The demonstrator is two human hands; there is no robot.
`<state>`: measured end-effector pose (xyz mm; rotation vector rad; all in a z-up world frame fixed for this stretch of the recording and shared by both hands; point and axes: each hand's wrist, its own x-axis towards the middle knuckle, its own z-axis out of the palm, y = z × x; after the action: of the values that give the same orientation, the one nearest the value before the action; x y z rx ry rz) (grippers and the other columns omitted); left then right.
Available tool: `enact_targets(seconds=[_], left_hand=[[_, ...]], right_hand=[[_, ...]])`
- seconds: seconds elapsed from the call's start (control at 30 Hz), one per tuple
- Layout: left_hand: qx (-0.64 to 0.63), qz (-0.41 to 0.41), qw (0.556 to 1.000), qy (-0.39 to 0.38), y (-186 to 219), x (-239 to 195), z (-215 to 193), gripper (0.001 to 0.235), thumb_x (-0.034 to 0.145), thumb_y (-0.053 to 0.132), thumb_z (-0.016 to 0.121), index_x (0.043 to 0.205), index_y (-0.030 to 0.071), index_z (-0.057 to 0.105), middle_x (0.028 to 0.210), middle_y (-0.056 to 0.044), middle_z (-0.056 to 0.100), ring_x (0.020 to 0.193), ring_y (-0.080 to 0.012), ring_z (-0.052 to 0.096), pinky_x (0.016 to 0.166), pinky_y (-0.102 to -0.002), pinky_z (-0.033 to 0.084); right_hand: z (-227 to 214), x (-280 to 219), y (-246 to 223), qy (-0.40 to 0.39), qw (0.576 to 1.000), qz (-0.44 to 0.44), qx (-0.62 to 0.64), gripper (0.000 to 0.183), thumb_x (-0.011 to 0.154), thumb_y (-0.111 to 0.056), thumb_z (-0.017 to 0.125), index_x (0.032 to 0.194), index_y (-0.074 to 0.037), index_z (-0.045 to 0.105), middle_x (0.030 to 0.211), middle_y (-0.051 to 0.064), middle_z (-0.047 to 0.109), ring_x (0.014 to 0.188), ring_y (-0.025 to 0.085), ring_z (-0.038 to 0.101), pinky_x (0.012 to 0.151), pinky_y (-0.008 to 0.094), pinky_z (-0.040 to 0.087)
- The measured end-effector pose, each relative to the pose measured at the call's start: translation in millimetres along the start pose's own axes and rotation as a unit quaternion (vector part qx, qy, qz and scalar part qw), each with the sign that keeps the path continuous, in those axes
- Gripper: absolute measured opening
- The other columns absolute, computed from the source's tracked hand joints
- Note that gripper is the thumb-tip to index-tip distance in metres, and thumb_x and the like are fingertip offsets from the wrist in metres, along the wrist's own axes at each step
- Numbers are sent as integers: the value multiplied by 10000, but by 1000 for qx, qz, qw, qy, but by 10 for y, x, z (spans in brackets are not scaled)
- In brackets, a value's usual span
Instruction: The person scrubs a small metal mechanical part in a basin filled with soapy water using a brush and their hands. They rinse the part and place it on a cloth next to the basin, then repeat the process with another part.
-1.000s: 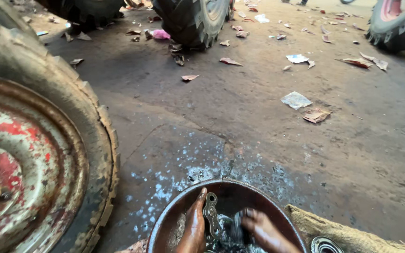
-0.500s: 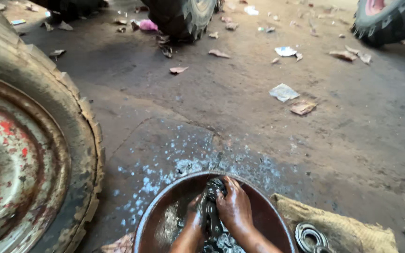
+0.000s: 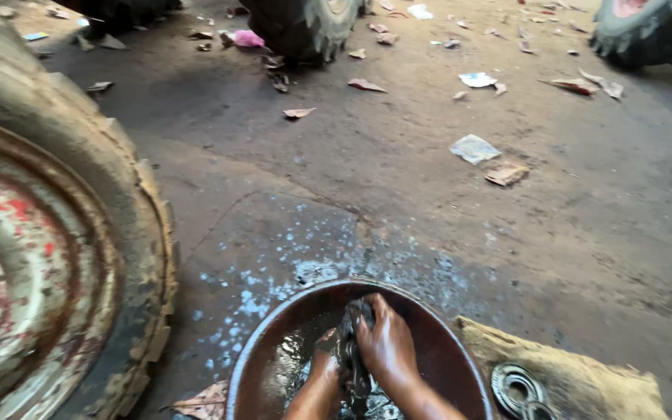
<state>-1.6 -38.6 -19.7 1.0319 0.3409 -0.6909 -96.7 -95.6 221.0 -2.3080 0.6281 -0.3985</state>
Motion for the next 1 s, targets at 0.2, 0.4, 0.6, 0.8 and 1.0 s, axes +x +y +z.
enact_targets(seconds=[0.2, 0.4, 0.6, 0.8, 1.0], left_hand=[[-47, 21, 998, 47, 207, -144, -13, 251, 930, 377, 605, 888, 148, 697, 780, -43, 656, 659, -190, 598, 538, -355, 482], [-49, 164, 985, 30, 886, -477, 144, 257, 871, 278, 741, 1076, 146, 660, 899, -16, 705, 749, -154, 692, 577, -331, 559], [70, 3, 996, -56, 919, -849, 535, 235, 936, 377, 645, 950, 145, 677, 694, -10, 624, 516, -135, 529, 395, -297, 353], [34, 23, 999, 25, 870, -757, 373, 260, 951, 404, 624, 923, 149, 670, 691, -8, 625, 522, -130, 530, 428, -288, 380], [-52, 28, 997, 48, 1163, -770, 13, 294, 965, 421, 592, 921, 142, 672, 710, -9, 650, 550, -130, 581, 476, -288, 456]], right_hand=[[160, -34, 131, -84, 995, 57, -18, 395, 862, -241, 656, 1246, -152, 673, 1105, 214, 739, 1073, 405, 685, 934, 477, 532], [409, 73, 420, -58, 986, -157, 20, 615, 837, -401, 774, 1283, -4, 624, 1273, 257, 671, 1166, 405, 662, 979, 450, 536], [219, 433, 620, -12, 992, -18, 122, 655, 887, -478, 782, 1289, 12, 618, 1243, 218, 678, 1149, 316, 648, 970, 408, 497], [256, 327, 569, -135, 961, -35, 238, 407, 886, -359, 767, 1103, -17, 730, 1049, 139, 775, 943, 221, 678, 852, 390, 555], [446, 153, 358, -123, 976, -43, 176, 376, 942, -363, 703, 1127, -35, 700, 1023, 133, 764, 957, 206, 676, 859, 376, 551]])
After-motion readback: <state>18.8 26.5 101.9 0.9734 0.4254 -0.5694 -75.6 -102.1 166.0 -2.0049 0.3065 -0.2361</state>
